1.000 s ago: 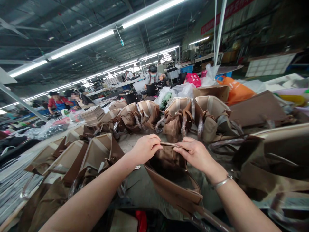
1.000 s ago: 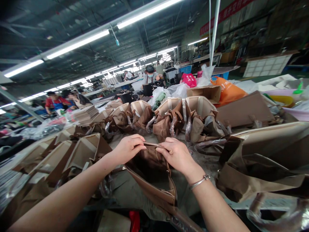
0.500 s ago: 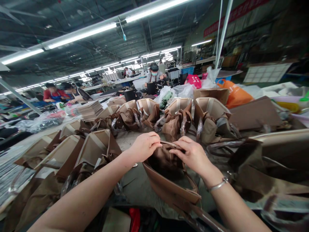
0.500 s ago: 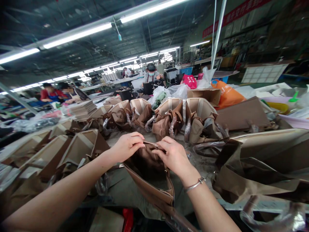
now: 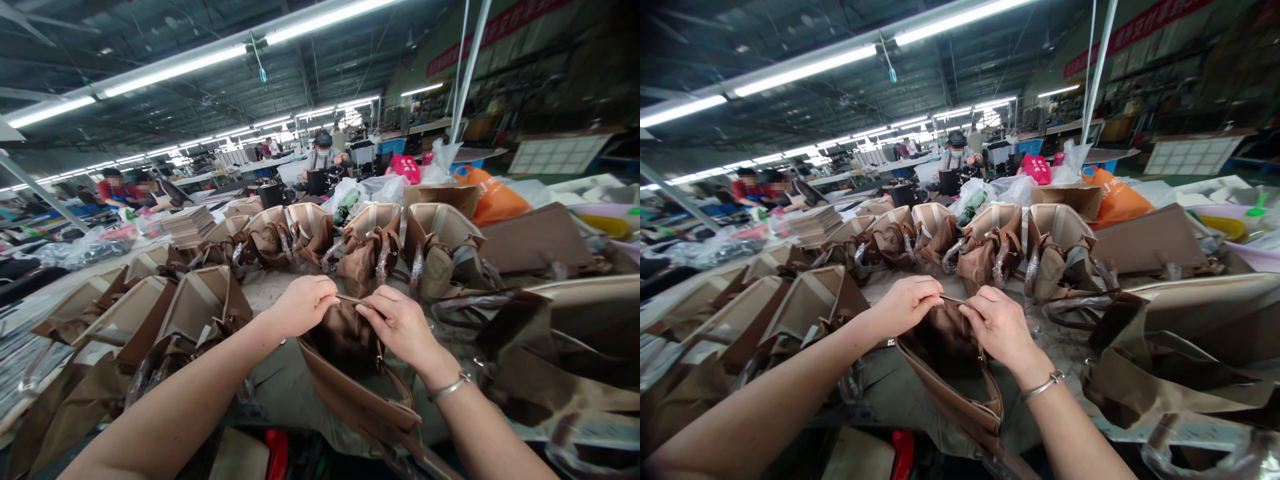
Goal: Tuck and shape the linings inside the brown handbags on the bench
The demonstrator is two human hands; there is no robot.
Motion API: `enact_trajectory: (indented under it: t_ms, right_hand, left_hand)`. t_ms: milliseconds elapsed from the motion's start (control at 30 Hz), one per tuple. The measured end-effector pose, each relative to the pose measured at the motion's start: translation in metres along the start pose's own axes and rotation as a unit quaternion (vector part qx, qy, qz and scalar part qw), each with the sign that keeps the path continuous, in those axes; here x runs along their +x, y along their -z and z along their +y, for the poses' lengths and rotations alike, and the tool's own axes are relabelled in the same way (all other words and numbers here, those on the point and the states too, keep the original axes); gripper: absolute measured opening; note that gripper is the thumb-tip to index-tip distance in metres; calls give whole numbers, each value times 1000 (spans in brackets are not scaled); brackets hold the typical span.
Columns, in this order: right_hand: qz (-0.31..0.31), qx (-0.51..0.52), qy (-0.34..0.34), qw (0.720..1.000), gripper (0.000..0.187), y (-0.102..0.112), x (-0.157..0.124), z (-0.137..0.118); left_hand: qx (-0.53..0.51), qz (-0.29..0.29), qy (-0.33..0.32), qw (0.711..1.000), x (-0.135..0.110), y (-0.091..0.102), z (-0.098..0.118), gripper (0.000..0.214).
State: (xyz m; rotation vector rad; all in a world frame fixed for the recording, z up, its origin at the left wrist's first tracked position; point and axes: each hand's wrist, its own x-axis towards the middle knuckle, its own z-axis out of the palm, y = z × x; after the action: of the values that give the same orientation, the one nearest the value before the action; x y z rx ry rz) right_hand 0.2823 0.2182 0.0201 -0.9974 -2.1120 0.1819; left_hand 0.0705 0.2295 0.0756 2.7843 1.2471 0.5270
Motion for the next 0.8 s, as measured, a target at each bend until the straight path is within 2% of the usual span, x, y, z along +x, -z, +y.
enact_trajectory:
  t_ms: [233,400,533,800]
  right_hand:
    - [-35,-39,15,998,27,6,0,1]
    - [-21,-26,11,999,32,7,1,-2]
    - [-5,-46,15,999,24,4,4,-2]
    - [-11,-76,36,996,28,1,3,-7]
  left_hand:
    - [-1,9,11,1000,1,-2,0,17]
    - [-5,15,14,1000,0,-2,-1,18]
    - [-7,19,14,1000,0,-2,0,19]
    - [3,14,15,1000,1,-2,0,17]
